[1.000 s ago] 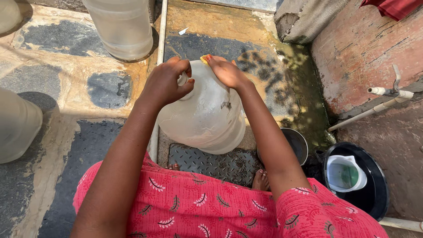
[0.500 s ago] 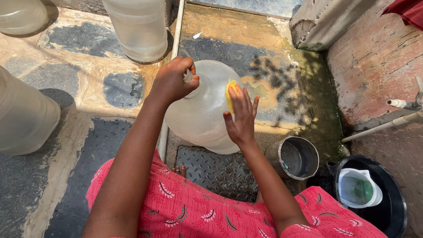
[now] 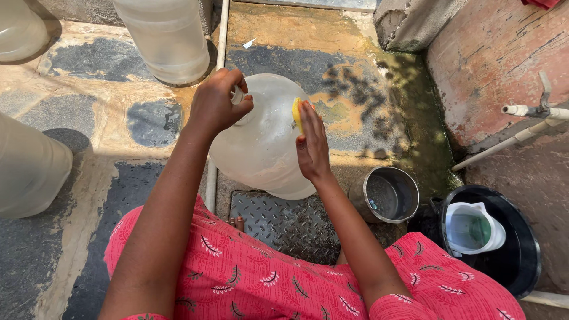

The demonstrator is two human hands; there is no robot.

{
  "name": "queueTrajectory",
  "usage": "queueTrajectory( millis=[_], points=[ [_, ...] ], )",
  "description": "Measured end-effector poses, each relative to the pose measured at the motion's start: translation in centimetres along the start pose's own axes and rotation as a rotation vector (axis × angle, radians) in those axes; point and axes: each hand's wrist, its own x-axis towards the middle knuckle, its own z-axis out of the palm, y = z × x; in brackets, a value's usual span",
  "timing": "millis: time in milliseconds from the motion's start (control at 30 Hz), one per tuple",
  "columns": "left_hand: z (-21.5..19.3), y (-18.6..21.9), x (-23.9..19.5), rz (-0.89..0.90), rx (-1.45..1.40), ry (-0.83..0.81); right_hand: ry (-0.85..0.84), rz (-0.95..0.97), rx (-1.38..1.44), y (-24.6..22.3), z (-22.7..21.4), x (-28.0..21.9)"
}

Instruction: The person uses a sponge to scrub the exterior of several large plastic water jugs.

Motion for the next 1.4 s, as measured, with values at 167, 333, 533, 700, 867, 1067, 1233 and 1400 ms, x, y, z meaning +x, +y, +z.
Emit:
queueTrajectory(
  millis=[167, 333, 533, 700, 867, 1067, 1233, 1400],
  points=[
    [-0.2, -0.2, -0.3, -0.145, 0.067, -0.005, 0.222, 0.187, 0.148, -1.2, 3.8, -3.8],
    [-0.2, -0.4, -0.1, -0.228, 0.114, -0.03, 0.209, -0.012, 0.087, -4.0, 4.5, -4.7],
    [-0.8, -1.1, 0.1, -0.254, 0.12, -0.058, -0.02, -0.329, -0.444, -5.4, 4.0, -3.9],
    [-1.3, -3.2, 0.6, -0.192, 0.026, -0.081, 0.171, -0.029, -0.048, 0.8, 7.5, -5.1],
    [-3.9, -6.1, -0.3, -0.179, -0.046, -0.155, -0.065, 0.399, 0.065, 14.0, 7.1, -7.5],
    [-5.3, -5.9, -0.4, -0.244, -0.283, -0.265, 0.073, 0.828, 0.629, 15.1, 7.0, -6.7],
    [-4.5, -4.8, -0.5, -0.313, -0.066, -0.125, 0.046, 0.1, 0.422, 3.0, 6.8, -2.2],
    [-4.6, -6.4, -1.3, -0.173, -0.056, -0.069, 0.064, 0.115, 0.274, 2.0, 7.2, -2.2]
  ],
)
